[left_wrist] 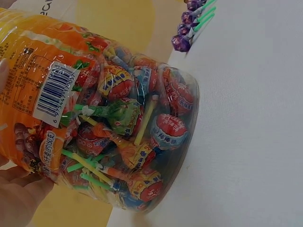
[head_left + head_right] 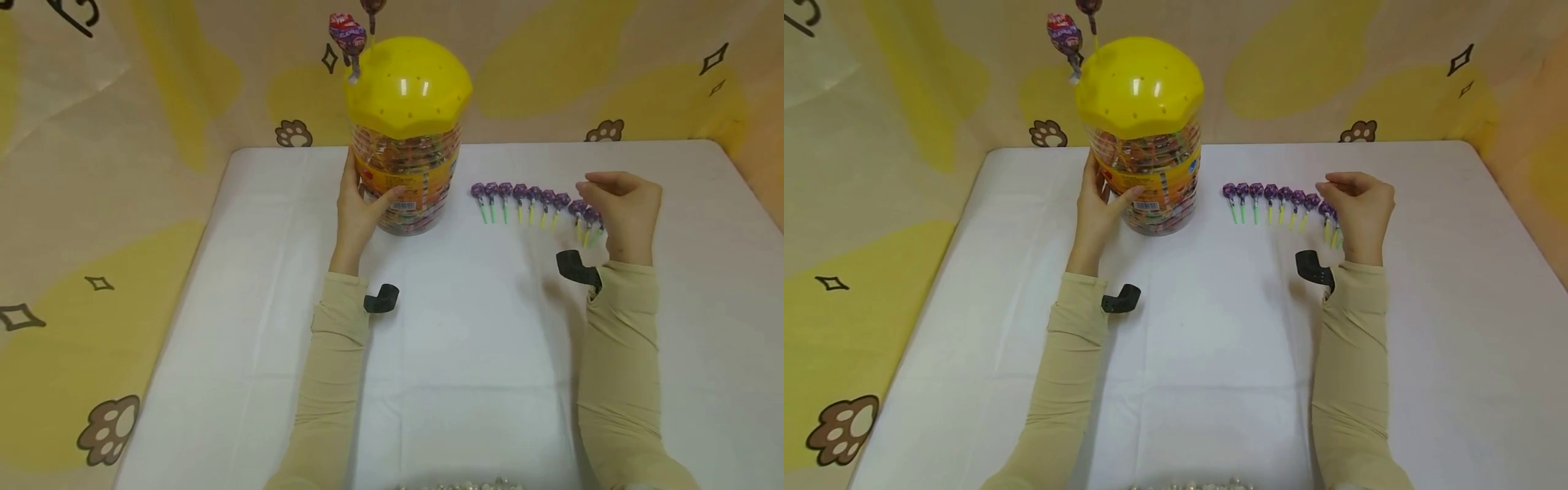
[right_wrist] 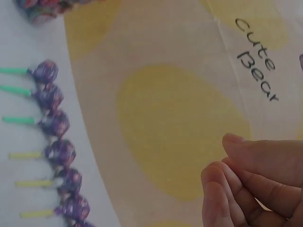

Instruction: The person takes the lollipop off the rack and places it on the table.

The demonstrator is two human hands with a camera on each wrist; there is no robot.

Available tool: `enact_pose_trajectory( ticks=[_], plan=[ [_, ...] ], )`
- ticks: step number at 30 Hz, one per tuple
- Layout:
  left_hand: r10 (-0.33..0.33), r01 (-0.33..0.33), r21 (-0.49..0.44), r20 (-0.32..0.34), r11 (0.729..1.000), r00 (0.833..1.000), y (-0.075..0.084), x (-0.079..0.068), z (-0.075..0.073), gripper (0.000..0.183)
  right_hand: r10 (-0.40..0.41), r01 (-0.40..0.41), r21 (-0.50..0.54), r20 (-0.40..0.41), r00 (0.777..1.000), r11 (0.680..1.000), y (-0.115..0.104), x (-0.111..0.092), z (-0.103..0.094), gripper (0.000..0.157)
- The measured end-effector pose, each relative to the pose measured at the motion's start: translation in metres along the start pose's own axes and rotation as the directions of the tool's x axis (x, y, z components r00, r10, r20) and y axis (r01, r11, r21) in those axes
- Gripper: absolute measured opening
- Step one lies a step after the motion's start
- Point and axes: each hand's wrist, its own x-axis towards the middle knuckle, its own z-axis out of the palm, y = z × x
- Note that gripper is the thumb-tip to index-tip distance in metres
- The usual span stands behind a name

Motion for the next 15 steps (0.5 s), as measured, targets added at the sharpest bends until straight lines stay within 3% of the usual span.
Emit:
enact_pose_trajectory(
  ticks=[10,15],
  plan=[
    [-0.004,0.004,0.004,0.004,1.0,1.0,0.001,-0.001,0.001,0.097,-0.171,0.151,0.154,0.125,0.977,0.976,-0.036,-0.014,0.064,0.015],
    [-0.015,0.015,0.006,0.003,1.0,1.0,0.0,0.0,-0.001,0.097,-0.207,0.17,0.186,0.206,0.956,0.968,-0.06,-0.016,0.094,0.018]
  ],
)
